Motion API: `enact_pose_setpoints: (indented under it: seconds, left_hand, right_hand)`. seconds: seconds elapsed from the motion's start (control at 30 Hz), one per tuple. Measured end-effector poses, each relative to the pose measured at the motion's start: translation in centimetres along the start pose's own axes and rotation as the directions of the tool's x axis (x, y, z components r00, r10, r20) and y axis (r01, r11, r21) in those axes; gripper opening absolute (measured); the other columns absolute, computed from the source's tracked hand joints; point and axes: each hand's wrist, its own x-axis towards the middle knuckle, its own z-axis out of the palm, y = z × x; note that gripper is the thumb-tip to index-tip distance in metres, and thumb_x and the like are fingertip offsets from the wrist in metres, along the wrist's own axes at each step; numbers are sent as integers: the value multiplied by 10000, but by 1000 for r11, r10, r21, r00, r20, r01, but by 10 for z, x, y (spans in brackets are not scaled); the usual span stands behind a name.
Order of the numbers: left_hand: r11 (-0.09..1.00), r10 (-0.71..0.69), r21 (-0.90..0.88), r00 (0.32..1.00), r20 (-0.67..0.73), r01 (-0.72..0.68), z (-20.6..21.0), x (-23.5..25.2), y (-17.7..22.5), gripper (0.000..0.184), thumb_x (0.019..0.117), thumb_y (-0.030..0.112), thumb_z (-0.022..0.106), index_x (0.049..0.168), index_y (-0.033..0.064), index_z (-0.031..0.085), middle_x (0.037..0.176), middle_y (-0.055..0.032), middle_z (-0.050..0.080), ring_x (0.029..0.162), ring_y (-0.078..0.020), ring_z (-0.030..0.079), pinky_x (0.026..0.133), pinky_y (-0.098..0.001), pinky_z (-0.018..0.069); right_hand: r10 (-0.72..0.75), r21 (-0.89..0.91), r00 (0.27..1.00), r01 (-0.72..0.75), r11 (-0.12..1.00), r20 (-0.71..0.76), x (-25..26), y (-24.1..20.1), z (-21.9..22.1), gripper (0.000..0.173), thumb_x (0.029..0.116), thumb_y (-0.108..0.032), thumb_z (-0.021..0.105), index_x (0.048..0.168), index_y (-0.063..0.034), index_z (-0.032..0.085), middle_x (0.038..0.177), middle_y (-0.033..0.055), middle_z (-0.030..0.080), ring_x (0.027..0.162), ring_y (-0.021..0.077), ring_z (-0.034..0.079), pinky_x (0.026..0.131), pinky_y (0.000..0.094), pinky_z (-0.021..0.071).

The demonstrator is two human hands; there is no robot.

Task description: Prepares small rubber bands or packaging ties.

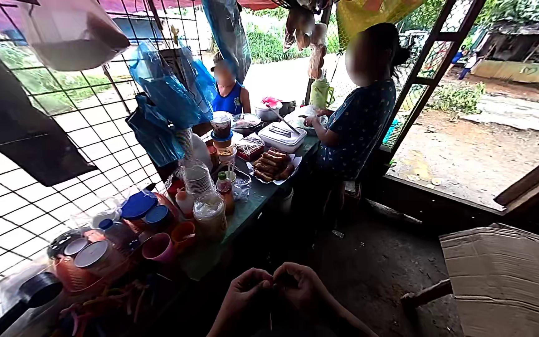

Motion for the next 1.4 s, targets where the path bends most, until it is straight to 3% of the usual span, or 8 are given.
enact_pose_setpoints:
  seconds: [0.17,0.27,0.37,0.57,0.77,0.9,1.07,1.4]
  left_hand:
    - [968,153,205,988,-7,-148,-2,-1,-8,191,906,-71,654,1037,51,718,950,11,736,780,-64,694,734,-253,605]
    - [968,164,189,986,37,-169,-3,-2,-13,280,906,-74,655,1141,76,681,1023,31,737,831,-51,697,755,-245,601]
    - [973,160,170,987,-19,-154,-3,-2,-20,263,904,-93,651,1104,68,707,968,11,756,751,-50,694,701,-234,595]
    - [820,249,538,968,-28,-195,-5,2,-15,221,901,-7,691,1111,35,745,979,-34,692,835,-67,677,769,-215,593]
    - [729,340,627,940,16,-274,-5,6,-18,216,890,-2,699,1093,43,757,995,-31,699,871,-47,681,801,-196,590]
    - [766,285,607,958,-22,-213,-4,13,-15,229,911,31,672,1126,56,747,1003,-14,703,855,-49,674,778,-208,583]
    - [959,68,281,995,-77,-44,9,25,24,210,974,59,627,1176,12,663,906,-5,710,679,-58,638,610,-223,554]
    - [988,-12,154,1000,20,9,12,34,45,200,972,27,633,1172,23,644,909,-42,722,661,-56,648,588,-197,550]
  right_hand:
    - [242,80,967,-248,965,79,6,-4,-4,125,926,-46,675,1035,14,688,887,34,701,787,48,653,769,246,555]
    - [248,120,968,-249,961,20,7,2,-1,109,923,-38,679,1022,5,691,887,26,707,790,45,666,774,243,568]
    - [260,123,966,-259,958,3,8,6,1,102,921,-59,698,1006,-3,695,868,17,701,774,43,658,758,238,564]
    - [279,8,959,-279,960,45,14,6,-2,120,934,-14,621,1040,23,661,906,64,681,797,82,648,776,271,552]
    - [237,3,971,-237,971,13,15,14,2,104,924,14,599,1016,33,644,872,64,666,766,81,633,746,264,543]
    - [178,-22,983,-179,984,-38,20,19,1,107,925,5,594,1010,40,649,865,72,667,769,97,643,748,285,555]
    - [48,93,997,-42,995,-57,32,-2,-11,169,1015,-68,555,1087,14,684,963,16,702,845,35,673,809,241,587]
    - [-209,-28,977,208,978,-38,49,-7,-29,116,972,-42,639,1048,36,678,909,19,710,797,7,664,750,179,571]
